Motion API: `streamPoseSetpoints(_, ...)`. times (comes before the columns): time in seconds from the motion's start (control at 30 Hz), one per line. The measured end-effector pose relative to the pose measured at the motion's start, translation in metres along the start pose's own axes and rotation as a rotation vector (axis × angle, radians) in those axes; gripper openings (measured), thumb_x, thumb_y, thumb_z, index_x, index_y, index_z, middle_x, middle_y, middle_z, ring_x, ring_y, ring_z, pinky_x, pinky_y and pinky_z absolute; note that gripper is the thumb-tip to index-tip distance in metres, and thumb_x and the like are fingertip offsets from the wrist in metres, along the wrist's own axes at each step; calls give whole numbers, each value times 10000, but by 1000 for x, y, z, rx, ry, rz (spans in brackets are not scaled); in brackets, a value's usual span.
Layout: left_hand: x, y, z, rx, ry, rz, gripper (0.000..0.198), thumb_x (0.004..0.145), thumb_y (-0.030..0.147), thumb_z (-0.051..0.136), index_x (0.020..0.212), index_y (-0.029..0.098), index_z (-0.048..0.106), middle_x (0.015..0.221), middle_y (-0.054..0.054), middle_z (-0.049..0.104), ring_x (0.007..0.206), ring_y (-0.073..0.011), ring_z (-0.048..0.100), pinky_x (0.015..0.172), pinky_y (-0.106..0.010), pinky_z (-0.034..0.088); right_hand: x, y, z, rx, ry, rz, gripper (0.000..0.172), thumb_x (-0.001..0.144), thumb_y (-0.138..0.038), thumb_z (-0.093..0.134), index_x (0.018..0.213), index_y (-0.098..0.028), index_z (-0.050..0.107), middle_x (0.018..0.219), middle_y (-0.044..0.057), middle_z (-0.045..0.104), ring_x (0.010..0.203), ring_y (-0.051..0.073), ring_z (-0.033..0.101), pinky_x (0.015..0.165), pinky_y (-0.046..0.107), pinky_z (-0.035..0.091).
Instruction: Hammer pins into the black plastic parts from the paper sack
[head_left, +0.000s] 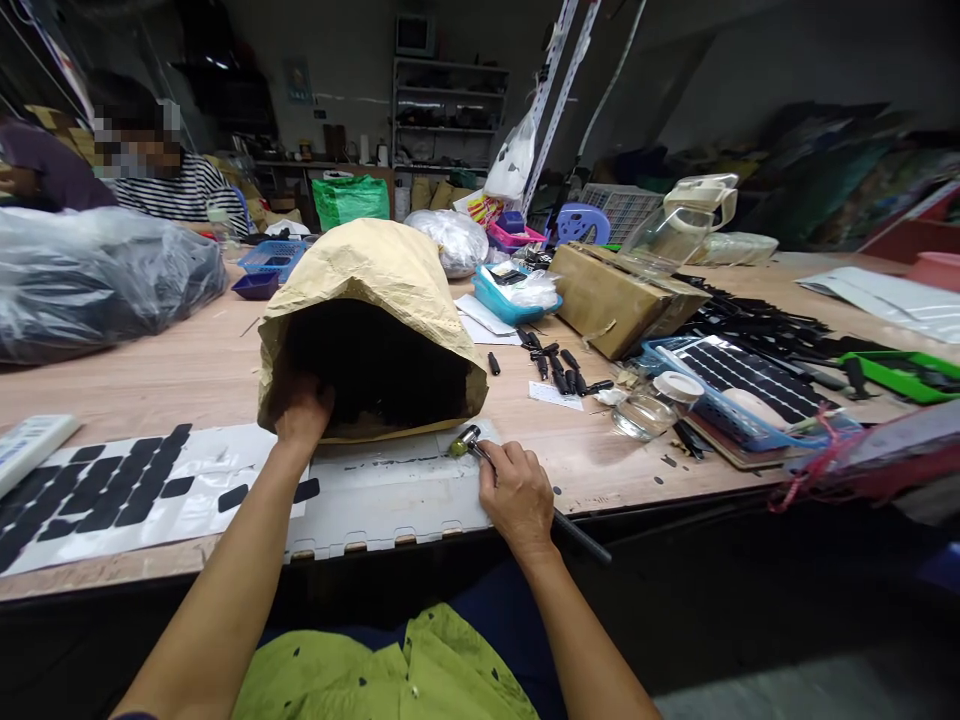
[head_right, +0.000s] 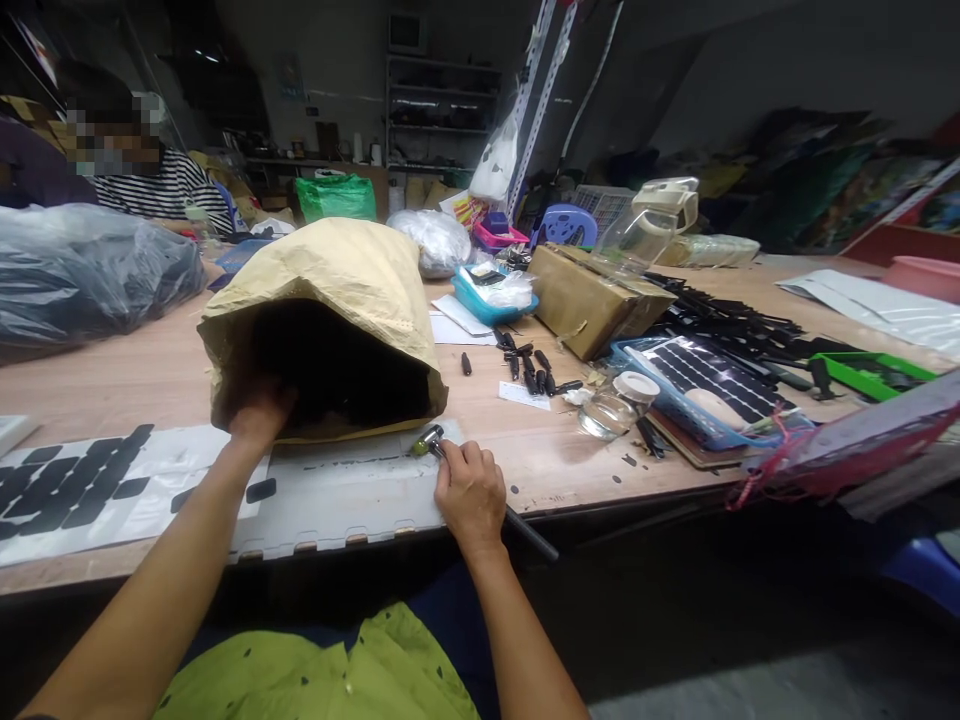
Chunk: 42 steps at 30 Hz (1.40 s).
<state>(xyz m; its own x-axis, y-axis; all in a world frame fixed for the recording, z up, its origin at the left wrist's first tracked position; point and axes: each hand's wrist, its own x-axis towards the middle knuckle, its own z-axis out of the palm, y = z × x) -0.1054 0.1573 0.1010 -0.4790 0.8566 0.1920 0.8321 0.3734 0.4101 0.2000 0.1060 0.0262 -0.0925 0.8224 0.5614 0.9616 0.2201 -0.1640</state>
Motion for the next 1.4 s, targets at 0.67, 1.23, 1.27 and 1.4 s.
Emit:
streamPoseSetpoints(0.67, -85, 3, 30, -375, -439, 415, 243, 779, 329, 654, 984, 215, 717, 945, -31, 691, 878, -202, 614, 776, -304, 449, 1, -13, -15, 391, -69, 73, 246, 951, -250, 438, 1084, -203, 641, 951, 59, 624, 876, 181, 585, 756, 286, 452)
streamPoseSetpoints(1.23, -86, -1, 35, -470, -438, 430, 234, 801, 307, 646, 1001, 245, 750, 897, -16, 668, 822, -167, 604, 744, -262, 449, -11, -76, -19, 696, -149, -53, 316, 979, -241, 402, 1188, -202, 635, 991, 81, 651, 937, 180, 624, 851, 300, 518)
streamPoseSetpoints(1.27, -86, -2, 36, -470, -434, 432, 238, 798, 312, 649, 1002, 243, 750, 900, -18, 670, 828, -170, 605, 745, -264, 450, -11, -75, -20, 705, -133, -40, 317, 980, -239, 400, 1197, -201, 629, 1005, 82, 649, 952, 180, 620, 863, 302, 514)
streamPoseSetpoints(1.4, -85, -3, 38, -463, -433, 432, 236, 796, 321, 648, 993, 242, 751, 902, -20, 677, 844, -178, 612, 755, -272, 453, -11, -73, -19, 700, -137, -31, 316, 976, -232, 400, 1186, -198, 633, 994, 83, 652, 945, 182, 620, 858, 307, 513)
